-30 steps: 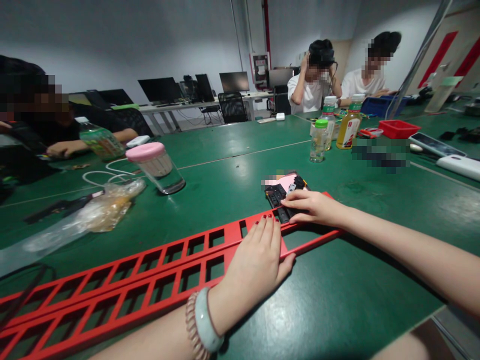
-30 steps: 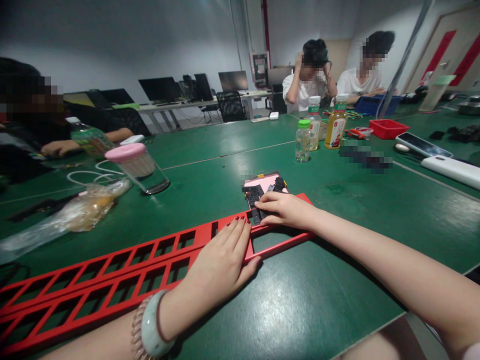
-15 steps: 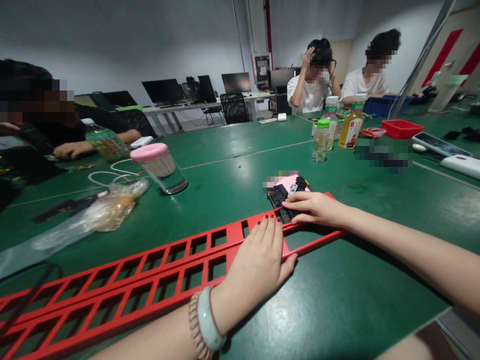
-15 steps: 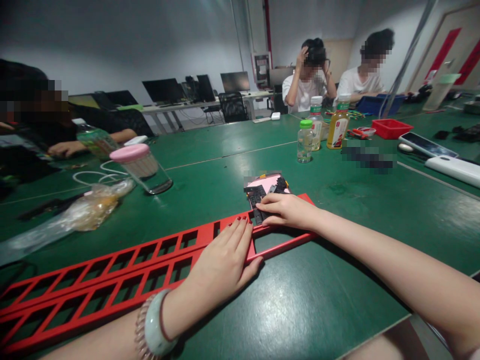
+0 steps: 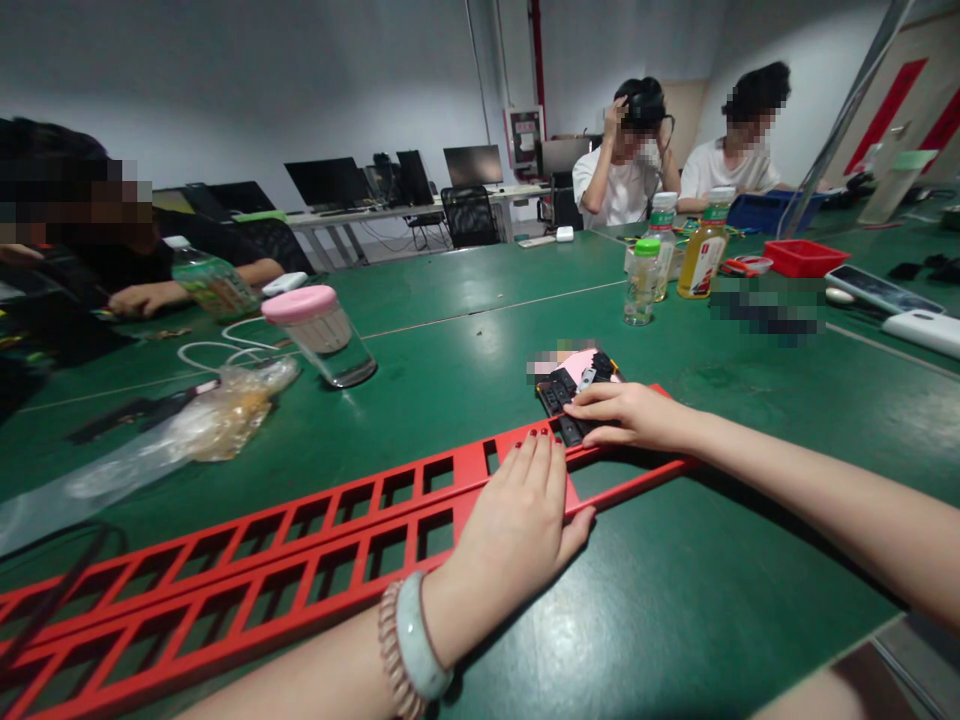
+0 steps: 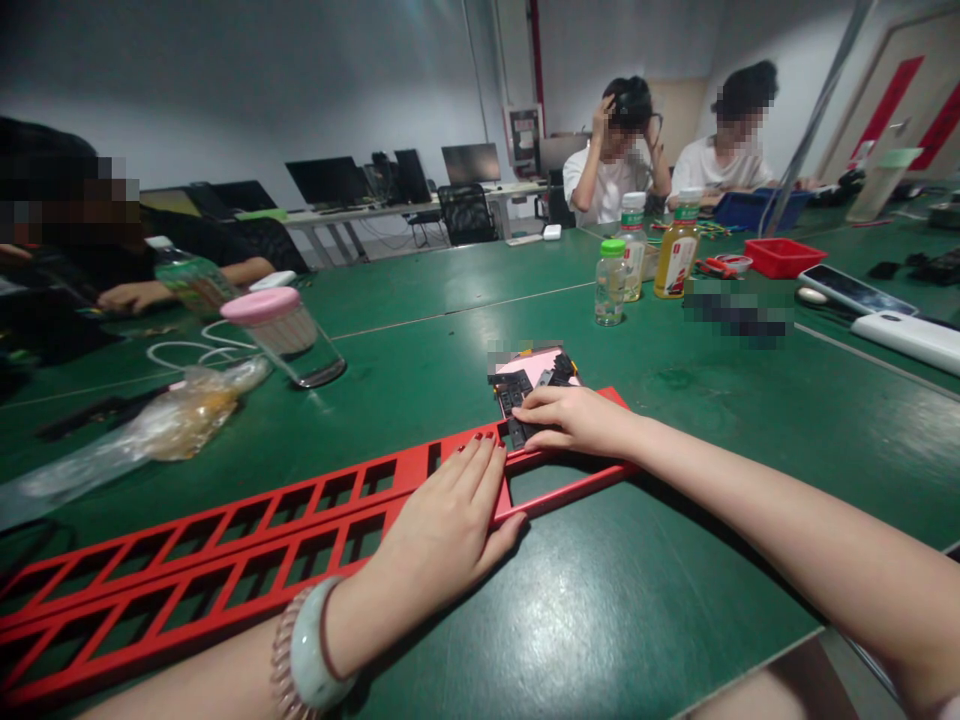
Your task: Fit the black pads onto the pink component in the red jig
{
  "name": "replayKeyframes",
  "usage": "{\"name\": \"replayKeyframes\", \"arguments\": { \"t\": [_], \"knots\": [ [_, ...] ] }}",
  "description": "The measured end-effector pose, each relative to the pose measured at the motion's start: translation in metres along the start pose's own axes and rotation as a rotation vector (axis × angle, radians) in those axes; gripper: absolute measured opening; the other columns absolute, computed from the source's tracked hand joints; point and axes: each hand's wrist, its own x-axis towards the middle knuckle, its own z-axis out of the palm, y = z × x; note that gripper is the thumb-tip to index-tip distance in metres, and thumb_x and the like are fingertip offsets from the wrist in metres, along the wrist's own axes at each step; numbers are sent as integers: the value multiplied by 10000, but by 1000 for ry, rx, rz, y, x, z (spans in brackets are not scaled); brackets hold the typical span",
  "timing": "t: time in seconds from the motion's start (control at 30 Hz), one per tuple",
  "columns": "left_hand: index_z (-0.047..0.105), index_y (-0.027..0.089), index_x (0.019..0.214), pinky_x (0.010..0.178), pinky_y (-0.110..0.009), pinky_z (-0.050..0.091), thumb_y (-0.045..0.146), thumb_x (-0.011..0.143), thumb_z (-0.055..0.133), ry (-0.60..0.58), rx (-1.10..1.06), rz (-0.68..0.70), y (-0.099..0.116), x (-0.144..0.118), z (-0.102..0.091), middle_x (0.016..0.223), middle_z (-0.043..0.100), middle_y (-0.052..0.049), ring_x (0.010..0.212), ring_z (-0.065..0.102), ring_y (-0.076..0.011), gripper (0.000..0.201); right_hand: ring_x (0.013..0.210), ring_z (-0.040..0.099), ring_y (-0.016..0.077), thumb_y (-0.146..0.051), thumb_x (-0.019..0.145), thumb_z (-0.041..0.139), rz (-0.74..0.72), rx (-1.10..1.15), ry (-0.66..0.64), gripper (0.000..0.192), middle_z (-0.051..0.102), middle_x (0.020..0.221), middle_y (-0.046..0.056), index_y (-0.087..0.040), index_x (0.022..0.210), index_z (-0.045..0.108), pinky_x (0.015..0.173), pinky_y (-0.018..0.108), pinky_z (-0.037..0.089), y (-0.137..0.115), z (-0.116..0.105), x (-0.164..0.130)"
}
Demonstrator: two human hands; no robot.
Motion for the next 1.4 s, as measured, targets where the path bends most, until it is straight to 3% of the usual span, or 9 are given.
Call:
{"name": "replayKeyframes", "arguments": {
  "t": [1.1,1.4],
  "knots": [
    [458,6,1215,994,-444,375,460,833,418,13,-10,2,0,-3,3,1267,471,-245,1193,439,-335,595,1028,551,185,-339,857,486,20,-16,-110,381,567,1107,109,-160,1186,556,907,304,445,-14,-9,3],
    [448,-3,1214,996,-447,360,452,841,409,21,-9,4,1,-1,2,1254,477,-256,1187,443,-333,590,995,540,181,-320,895,405,10,-47,5,367,552,1089,119,-145,1179,556,885,331,455,-14,4,0]
  ]
}}
